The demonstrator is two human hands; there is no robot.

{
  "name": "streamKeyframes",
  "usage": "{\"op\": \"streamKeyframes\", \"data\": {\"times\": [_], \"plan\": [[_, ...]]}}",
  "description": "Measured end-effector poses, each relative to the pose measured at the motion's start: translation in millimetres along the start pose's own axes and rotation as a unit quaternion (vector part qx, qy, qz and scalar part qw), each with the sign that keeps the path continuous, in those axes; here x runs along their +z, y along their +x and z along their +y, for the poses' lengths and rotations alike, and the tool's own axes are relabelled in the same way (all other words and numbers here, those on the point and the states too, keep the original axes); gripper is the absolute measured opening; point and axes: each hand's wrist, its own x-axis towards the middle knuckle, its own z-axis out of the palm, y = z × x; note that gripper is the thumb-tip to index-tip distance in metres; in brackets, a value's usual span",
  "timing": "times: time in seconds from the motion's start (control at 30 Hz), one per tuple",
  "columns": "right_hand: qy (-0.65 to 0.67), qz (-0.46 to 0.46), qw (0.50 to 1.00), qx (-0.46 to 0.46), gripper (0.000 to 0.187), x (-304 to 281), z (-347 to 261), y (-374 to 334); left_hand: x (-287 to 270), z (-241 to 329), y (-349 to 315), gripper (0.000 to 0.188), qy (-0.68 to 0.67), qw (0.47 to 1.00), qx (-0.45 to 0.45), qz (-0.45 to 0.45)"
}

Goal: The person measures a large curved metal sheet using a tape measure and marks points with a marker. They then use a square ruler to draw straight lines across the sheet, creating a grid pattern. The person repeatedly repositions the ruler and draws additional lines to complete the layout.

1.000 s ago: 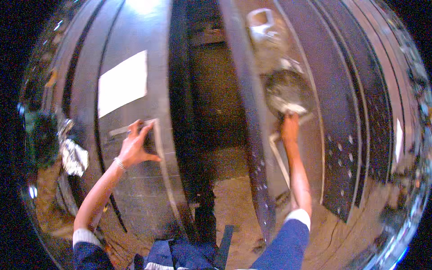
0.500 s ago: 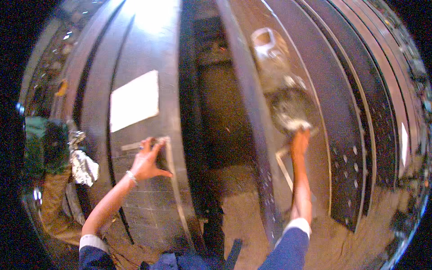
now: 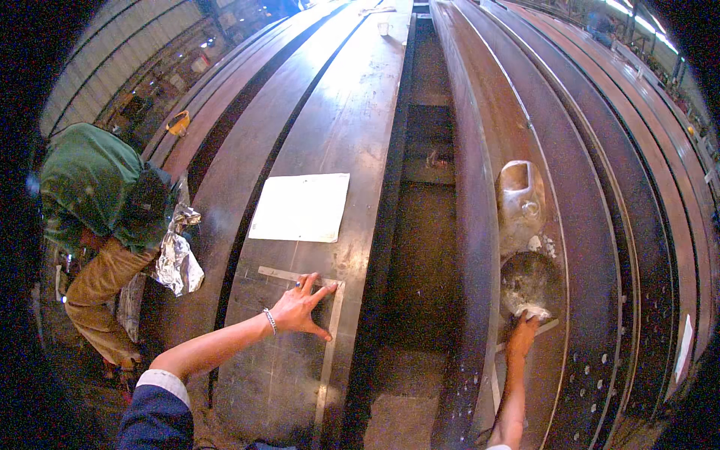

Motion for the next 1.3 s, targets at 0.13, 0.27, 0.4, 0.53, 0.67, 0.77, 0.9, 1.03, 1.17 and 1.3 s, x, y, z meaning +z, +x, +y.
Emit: {"op": "streamKeyframes", "data": {"times": [0.13, 0.27, 0.4, 0.53, 0.67, 0.77, 0.9, 1.03, 1.17, 1.3], "plan": [[-0.03, -0.079, 0.992, 0.09, 0.065, -12.9, -16.6, 12.8, -2.3, 0.6, -7.5, 0.132, -0.001, 0.999, -0.017, -0.034], [0.053, 0.058, 0.994, 0.081, 0.052, -28.2, -17.8, 12.2, 2.9, -0.1, -4.1, 0.134, 0.002, 1.0, -0.007, -0.029], [-0.028, -0.076, 0.997, -0.006, 0.05, -45.9, -42.0, 4.4, -4.1, -2.9, -7.5, 0.135, 0.009, 0.999, -0.013, -0.033], [-0.028, -0.079, 0.993, 0.089, 0.052, -57.3, -32.4, 13.3, 2.5, -3.2, -8.3, 0.135, 0.007, 0.999, -0.007, -0.032], [-0.012, -0.114, 0.991, 0.074, 0.054, -83.2, -65.7, 7.0, 0.2, -8.5, -14.4, 0.137, 0.025, 0.998, -0.027, -0.047], [-0.042, 0.037, 0.997, 0.052, 0.06, -27.9, -4.6, 20.5, 2.7, 0.0, -1.9, 0.137, -0.003, 1.0, -0.003, -0.03], [0.019, 0.064, 0.996, 0.051, 0.049, -47.0, 11.9, 20.1, 7.0, -0.4, 0.4, 0.137, -0.018, 1.0, 0.0, -0.014], [0.133, 0.213, 0.966, 0.065, 0.04, -145.5, -17.0, 22.7, 6.8, 8.5, 7.2, 0.137, -0.029, 0.999, 0.014, -0.005], [0.443, 0.2, 0.873, 0.033, 0.021, -309.5, -162.9, -45.6, 21.7, -20.2, -4.1, 0.14, -0.057, 0.998, -0.013, -0.019], [0.54, 0.137, 0.83, 0.025, 0.007, -370.8, -238.3, -173.4, 18.5, -17.3, 0.8, 0.136, -0.032, 0.999, 0.009, 0.007]]}}
